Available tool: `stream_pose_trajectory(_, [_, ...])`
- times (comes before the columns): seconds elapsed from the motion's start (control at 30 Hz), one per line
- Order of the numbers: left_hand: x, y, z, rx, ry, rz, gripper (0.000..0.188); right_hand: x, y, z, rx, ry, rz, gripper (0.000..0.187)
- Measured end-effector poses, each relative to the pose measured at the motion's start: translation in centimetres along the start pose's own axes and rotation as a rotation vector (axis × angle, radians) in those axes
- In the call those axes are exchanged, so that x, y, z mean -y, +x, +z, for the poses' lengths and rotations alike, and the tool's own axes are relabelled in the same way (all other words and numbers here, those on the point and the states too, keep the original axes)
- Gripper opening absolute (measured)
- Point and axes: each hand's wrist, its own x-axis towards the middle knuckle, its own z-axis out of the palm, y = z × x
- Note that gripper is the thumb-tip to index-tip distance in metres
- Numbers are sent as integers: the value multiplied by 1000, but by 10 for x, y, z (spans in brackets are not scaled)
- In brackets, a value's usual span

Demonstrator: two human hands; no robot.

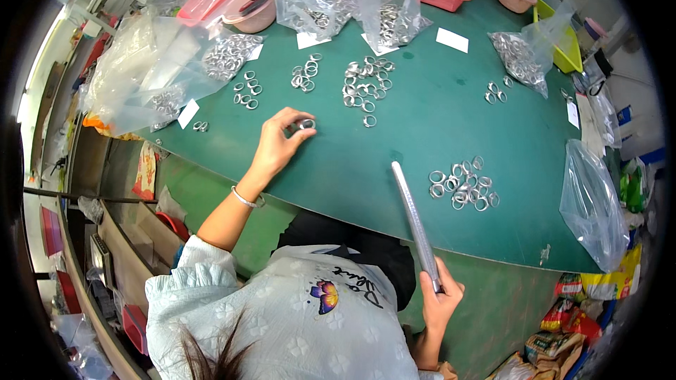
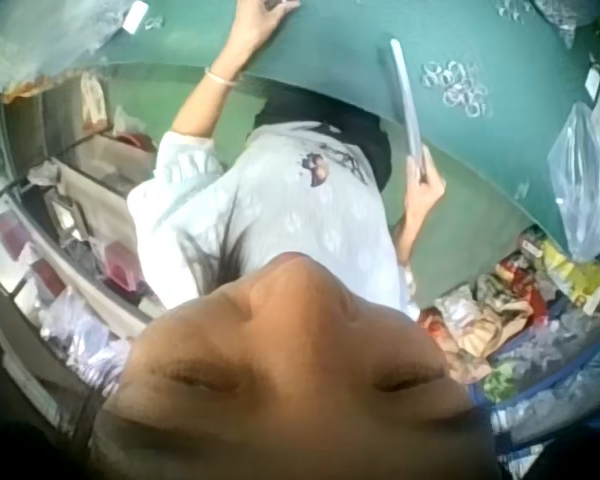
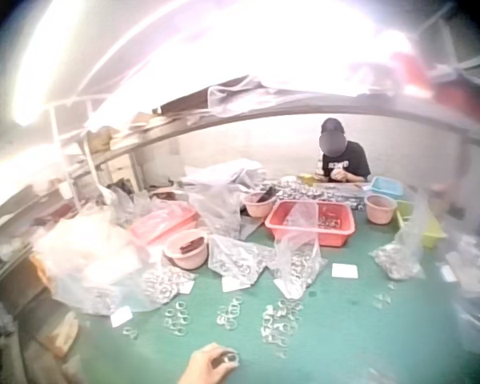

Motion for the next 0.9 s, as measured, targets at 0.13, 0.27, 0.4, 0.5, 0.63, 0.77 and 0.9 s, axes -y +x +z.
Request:
stream_pose_trajectory(0.13, [37, -1, -22, -130, 165, 11, 24, -3, 5, 5, 31, 0, -64, 32])
stream_pose_trajectory(0.27, [55, 1, -33, -211, 341, 61, 24, -5, 6, 7, 39, 4, -72, 31])
stream_pose_trajectory(0.4, [61, 1, -34, -224, 332, 39, 24, -11, 5, 5, 39, 11, -63, 32])
stream_pose_trajectory(0.5, [55, -2, -30, -206, 312, 45, 24, -12, 3, 6, 30, 46, -29, 32])
stream_pose_trajectory(0.63, [54, -5, -31, -223, 338, 51, 24, -16, 3, 5, 35, 52, -15, 31])
stream_pose_trajectory(0.77, [59, -10, -39, -261, 348, 55, 24, -18, 4, 5, 38, 47, -25, 32])
stream_pose_trajectory(0.9, [85, -29, -68, -349, 451, -47, 22, -22, 3, 3, 28, 37, -46, 32])
